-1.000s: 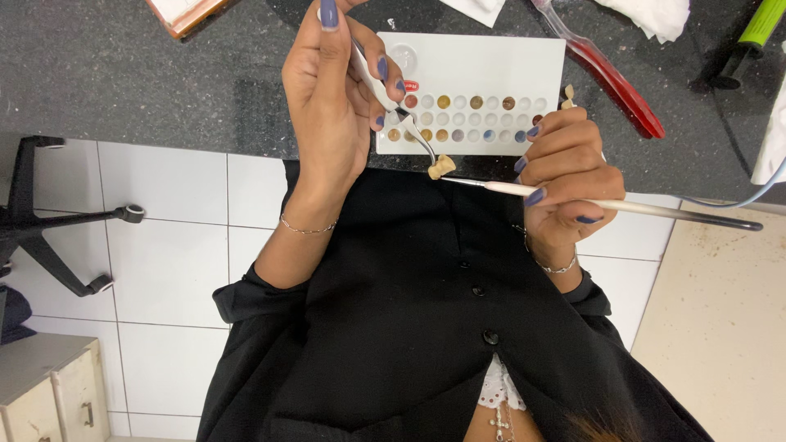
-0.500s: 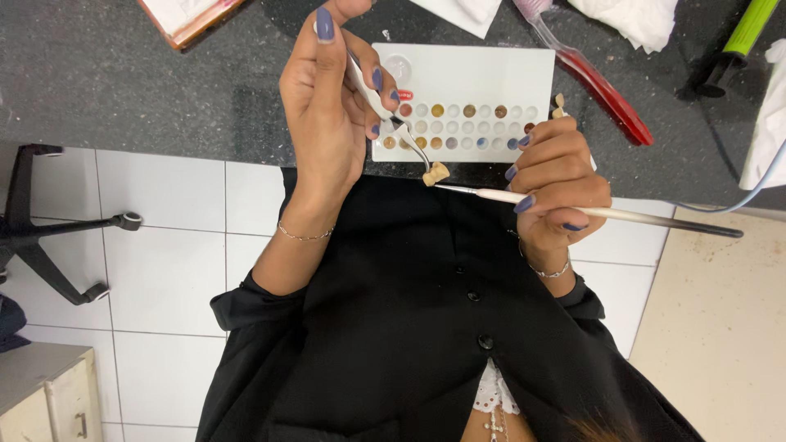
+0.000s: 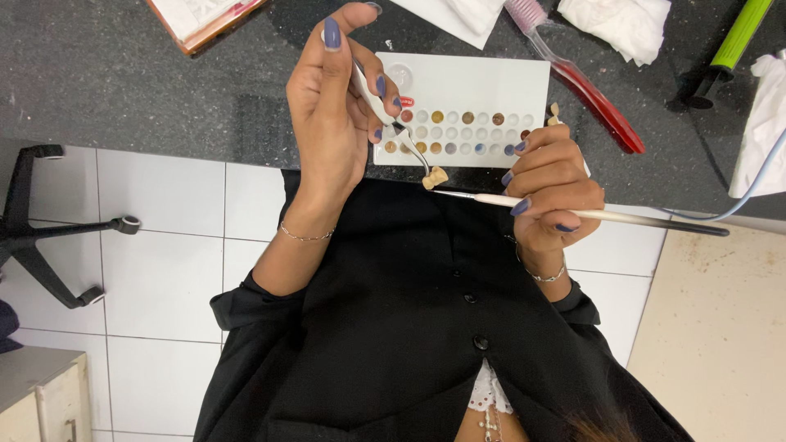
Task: The person holds a dental prosthesis with tweezers in one hand and uses a fine brush to apply and shape porcelain material on the crown, dipping the brush toward a shade palette of ceramic powders. They rotate the prosthesis to work on different surfaces and continue building up the material throughout the clip.
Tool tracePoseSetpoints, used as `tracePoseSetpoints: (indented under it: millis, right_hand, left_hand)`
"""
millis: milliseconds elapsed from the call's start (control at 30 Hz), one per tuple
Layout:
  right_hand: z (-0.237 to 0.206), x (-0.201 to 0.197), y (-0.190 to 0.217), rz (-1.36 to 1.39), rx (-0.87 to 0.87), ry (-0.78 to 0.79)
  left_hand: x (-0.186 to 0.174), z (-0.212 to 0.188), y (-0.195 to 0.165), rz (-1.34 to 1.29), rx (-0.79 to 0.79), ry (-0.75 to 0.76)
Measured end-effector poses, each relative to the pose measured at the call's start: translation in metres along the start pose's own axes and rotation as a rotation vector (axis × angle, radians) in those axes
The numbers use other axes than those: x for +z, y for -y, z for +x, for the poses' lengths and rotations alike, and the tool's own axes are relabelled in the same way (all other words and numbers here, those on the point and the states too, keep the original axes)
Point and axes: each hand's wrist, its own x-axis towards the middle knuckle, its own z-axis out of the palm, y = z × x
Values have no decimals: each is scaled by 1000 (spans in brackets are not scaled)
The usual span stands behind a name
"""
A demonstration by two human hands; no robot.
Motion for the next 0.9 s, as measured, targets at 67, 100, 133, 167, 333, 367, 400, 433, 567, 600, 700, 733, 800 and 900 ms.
tracePoseSetpoints:
  millis: [67, 100, 133, 167, 333, 367, 400, 433, 567, 600, 700, 733, 800, 900]
  right_hand:
    - [-1, 1, 2, -18, 43, -16]
    - [-1, 2, 3, -27, 67, -24]
    - [-1, 2, 4, -19, 66, -28]
    - [-1, 3, 4, -12, 65, -31]
    - [1, 3, 2, -9, 40, -24]
    - [2, 3, 1, -17, 30, -17]
    - [2, 3, 1, -25, 19, -10]
    - [2, 3, 1, -14, 31, -17]
    - [1, 3, 1, -10, 39, -20]
    - [1, 3, 1, -18, 31, -12]
    - [2, 3, -2, -11, 14, -8]
    - [2, 3, -2, 1, 12, -14]
    - [2, 3, -3, 25, 9, -26]
    - [2, 3, -3, -2, 2, -26]
  left_hand:
    - [0, 0, 0, -2, 1, -3]
    - [0, 1, 1, -4, 1, -4]
    - [1, 1, 1, -6, 0, -6]
    - [0, 1, 1, -10, 0, -4]
    - [-1, 0, -1, -25, 4, 11]
    - [-2, 0, -1, -21, 4, 12]
    - [-2, 0, -1, -18, 5, 12]
    - [-2, 0, -1, -15, 6, 12]
    - [-2, 0, -2, -4, 4, 13]
    - [-2, 0, -2, -4, 4, 12]
    - [-2, 1, -2, 1, 6, 6]
    - [-2, 2, -2, 5, 8, 5]
    - [-2, 2, -1, 14, 13, 6]
    - [-2, 2, -1, 5, 14, 6]
